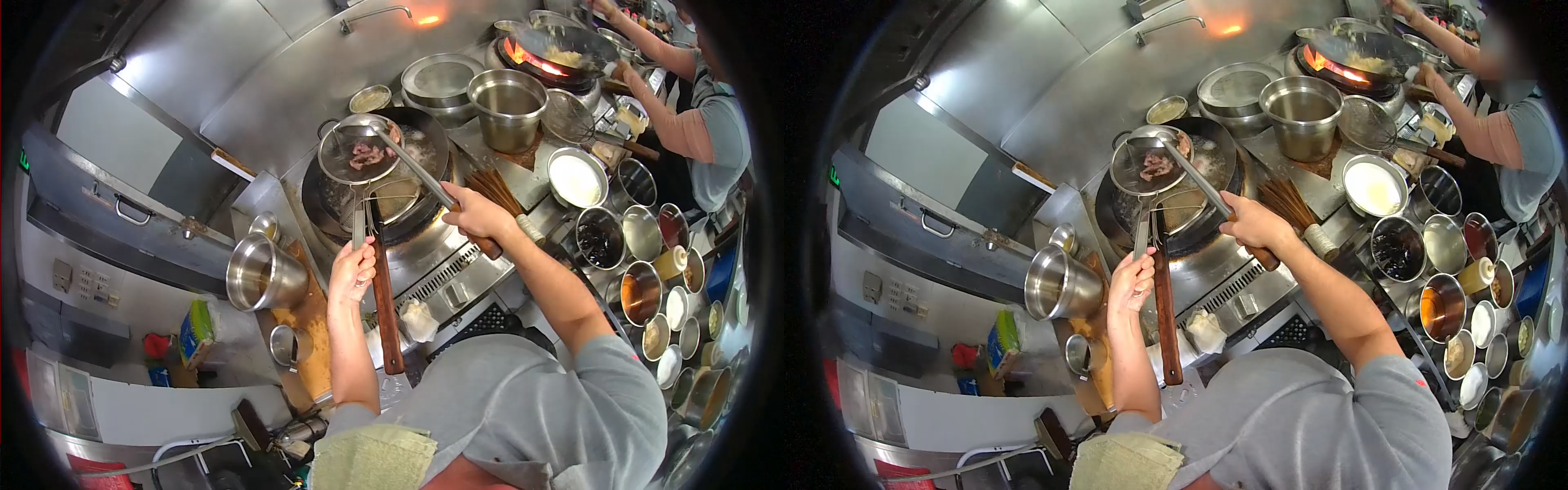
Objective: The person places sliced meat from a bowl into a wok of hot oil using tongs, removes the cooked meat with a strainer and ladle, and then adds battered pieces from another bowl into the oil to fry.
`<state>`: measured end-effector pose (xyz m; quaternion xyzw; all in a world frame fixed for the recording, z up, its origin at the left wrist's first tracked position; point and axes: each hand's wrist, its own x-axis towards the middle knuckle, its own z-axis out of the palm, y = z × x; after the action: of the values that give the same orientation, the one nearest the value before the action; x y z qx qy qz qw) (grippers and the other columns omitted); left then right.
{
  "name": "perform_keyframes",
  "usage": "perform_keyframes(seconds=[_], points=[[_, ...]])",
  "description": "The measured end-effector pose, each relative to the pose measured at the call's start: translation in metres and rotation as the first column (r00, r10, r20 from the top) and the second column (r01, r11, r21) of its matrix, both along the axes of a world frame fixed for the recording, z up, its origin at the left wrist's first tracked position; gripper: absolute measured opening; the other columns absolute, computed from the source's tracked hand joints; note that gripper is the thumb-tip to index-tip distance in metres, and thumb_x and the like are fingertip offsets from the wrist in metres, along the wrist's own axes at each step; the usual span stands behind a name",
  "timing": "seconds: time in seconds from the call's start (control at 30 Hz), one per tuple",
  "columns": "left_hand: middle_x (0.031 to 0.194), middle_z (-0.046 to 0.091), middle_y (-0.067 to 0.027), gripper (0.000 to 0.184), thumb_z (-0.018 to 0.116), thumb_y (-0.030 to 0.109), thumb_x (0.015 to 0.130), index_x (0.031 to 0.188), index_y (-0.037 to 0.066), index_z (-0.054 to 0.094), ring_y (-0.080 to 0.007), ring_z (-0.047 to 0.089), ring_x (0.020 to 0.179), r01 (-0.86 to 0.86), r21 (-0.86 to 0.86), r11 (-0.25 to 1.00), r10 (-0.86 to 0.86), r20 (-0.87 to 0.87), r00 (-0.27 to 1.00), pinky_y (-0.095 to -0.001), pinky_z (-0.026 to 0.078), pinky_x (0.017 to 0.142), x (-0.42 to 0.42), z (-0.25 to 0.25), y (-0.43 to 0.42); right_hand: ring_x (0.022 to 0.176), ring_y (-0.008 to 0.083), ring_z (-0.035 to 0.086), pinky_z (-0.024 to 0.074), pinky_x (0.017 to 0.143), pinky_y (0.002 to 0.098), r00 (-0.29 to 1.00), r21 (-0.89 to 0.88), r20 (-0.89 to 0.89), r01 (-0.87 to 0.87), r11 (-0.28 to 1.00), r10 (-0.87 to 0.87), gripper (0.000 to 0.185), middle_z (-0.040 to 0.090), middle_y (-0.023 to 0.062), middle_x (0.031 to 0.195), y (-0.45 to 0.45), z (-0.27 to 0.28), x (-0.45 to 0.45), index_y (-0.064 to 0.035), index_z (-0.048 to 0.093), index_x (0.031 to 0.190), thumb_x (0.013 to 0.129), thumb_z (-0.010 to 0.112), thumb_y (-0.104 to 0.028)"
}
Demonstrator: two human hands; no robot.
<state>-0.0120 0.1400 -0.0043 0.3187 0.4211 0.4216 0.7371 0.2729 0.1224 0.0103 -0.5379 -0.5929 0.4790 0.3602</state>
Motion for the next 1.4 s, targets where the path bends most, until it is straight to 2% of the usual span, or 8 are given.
perform_keyframes(seconds=[0.23, 0.37, 0.57, 0.9, 1.03, 1.17, 1.37, 1.4], points=[[0.071, 0.046, -0.0008, 0.016, 0.042, 0.003, 0.095, 0.109, -0.002, 0.047, -0.003, 0.033, 0.046, 0.002, 0.049, 0.999, 0.001, -0.071, 0.997, -0.0177, 0.026, 0.034, 0.005, 0.005, -0.003, 0.046, 0.0098, 0.048, 0.0413, 0.042, 0.0262, 0.97, -0.063, -0.231, -0.094, 0.994, 0.077, 0.068, 0.051, 0.0019, 0.062, -0.016, -0.005, 0.014, -0.0062, 0.031, 0.143, 0.081, 0.06, -0.005], [0.069, 0.045, -0.0012, 0.018, 0.039, 0.005, 0.096, 0.112, 0.0, 0.045, -0.0047, 0.033, 0.045, -0.008, 0.049, 0.999, 0.017, -0.191, 0.981, -0.0192, 0.027, 0.035, 0.002, 0.002, 0.004, 0.048, 0.0101, 0.049, 0.043, 0.045, 0.0265, 0.999, 0.149, 0.045, -0.002, 0.989, -0.005, 0.066, 0.052, 0.0029, 0.065, -0.015, -0.024, 0.009, -0.0066, 0.033, 0.142, 0.082, 0.06, -0.006], [0.068, 0.044, -0.0009, 0.027, 0.038, 0.004, 0.095, 0.121, 0.0, 0.041, -0.0047, 0.032, 0.044, 0.012, 0.111, 0.994, 0.046, -0.509, 0.859, -0.0205, 0.025, 0.035, -0.004, -0.002, 0.021, 0.048, 0.0078, 0.048, 0.0393, 0.041, 0.0233, 0.99, -0.08, -0.143, -0.031, 0.996, 0.02, 0.069, 0.052, 0.0003, 0.067, -0.031, 0.005, 0.03, -0.0077, 0.03, 0.143, 0.082, 0.06, -0.005], [0.07, 0.046, -0.0003, 0.03, 0.038, 0.008, 0.096, 0.125, 0.0, 0.042, -0.0045, 0.033, 0.043, 0.041, 0.174, 0.984, 0.064, -0.556, 0.829, -0.0212, 0.025, 0.036, -0.038, -0.002, 0.043, 0.056, 0.0134, 0.053, 0.0464, 0.054, 0.0277, 0.954, -0.027, 0.299, 0.008, 1.0, 0.0, 0.071, 0.058, 0.0068, 0.075, -0.08, 0.063, 0.098, -0.0069, 0.032, 0.142, 0.079, 0.065, -0.012], [0.071, 0.045, 0.0007, 0.031, 0.039, 0.008, 0.096, 0.125, 0.001, 0.041, -0.0032, 0.033, 0.045, 0.068, 0.215, 0.974, 0.094, -0.661, 0.744, -0.0199, 0.024, 0.037, -0.05, 0.009, 0.041, 0.05, 0.0094, 0.048, 0.0402, 0.046, 0.0248, 0.934, -0.047, 0.355, -0.033, 0.998, 0.048, 0.073, 0.053, 0.0032, 0.07, -0.099, 0.065, 0.125, -0.007, 0.03, 0.144, 0.078, 0.061, -0.008], [0.069, 0.045, 0.002, 0.03, 0.038, 0.01, 0.097, 0.126, 0.003, 0.041, -0.0032, 0.034, 0.046, 0.072, 0.233, 0.97, 0.107, -0.67, 0.735, -0.0202, 0.026, 0.037, -0.045, 0.009, 0.032, 0.05, 0.009, 0.047, 0.0396, 0.045, 0.0248, 0.957, -0.136, 0.288, 0.017, 0.991, 0.023, 0.073, 0.051, 0.0016, 0.067, -0.097, 0.074, 0.11, -0.0078, 0.029, 0.144, 0.079, 0.06, -0.007], [0.067, 0.045, 0.0029, 0.029, 0.038, 0.01, 0.097, 0.124, 0.002, 0.043, -0.0035, 0.034, 0.044, 0.108, 0.327, 0.939, 0.161, -0.696, 0.7, -0.021, 0.026, 0.037, -0.024, -0.019, 0.033, 0.048, 0.0081, 0.044, 0.0383, 0.041, 0.0254, 0.974, -0.02, -0.226, -0.026, 0.999, 0.021, 0.055, 0.049, -0.0001, 0.064, -0.004, 0.015, 0.039, -0.0032, 0.042, 0.133, 0.081, 0.061, -0.009], [0.068, 0.049, -0.0001, 0.027, 0.039, 0.01, 0.095, 0.118, 0.0, 0.049, -0.0089, 0.044, 0.048, 0.126, 0.307, 0.943, 0.142, -0.717, 0.683, -0.0258, 0.035, 0.04, -0.016, -0.007, 0.028, 0.047, 0.0091, 0.044, 0.0378, 0.041, 0.0254, 0.961, -0.079, -0.276, -0.038, 0.996, 0.014, 0.052, 0.048, 0.0003, 0.061, 0.013, 0.007, 0.028, -0.0015, 0.043, 0.13, 0.081, 0.06, -0.009]])
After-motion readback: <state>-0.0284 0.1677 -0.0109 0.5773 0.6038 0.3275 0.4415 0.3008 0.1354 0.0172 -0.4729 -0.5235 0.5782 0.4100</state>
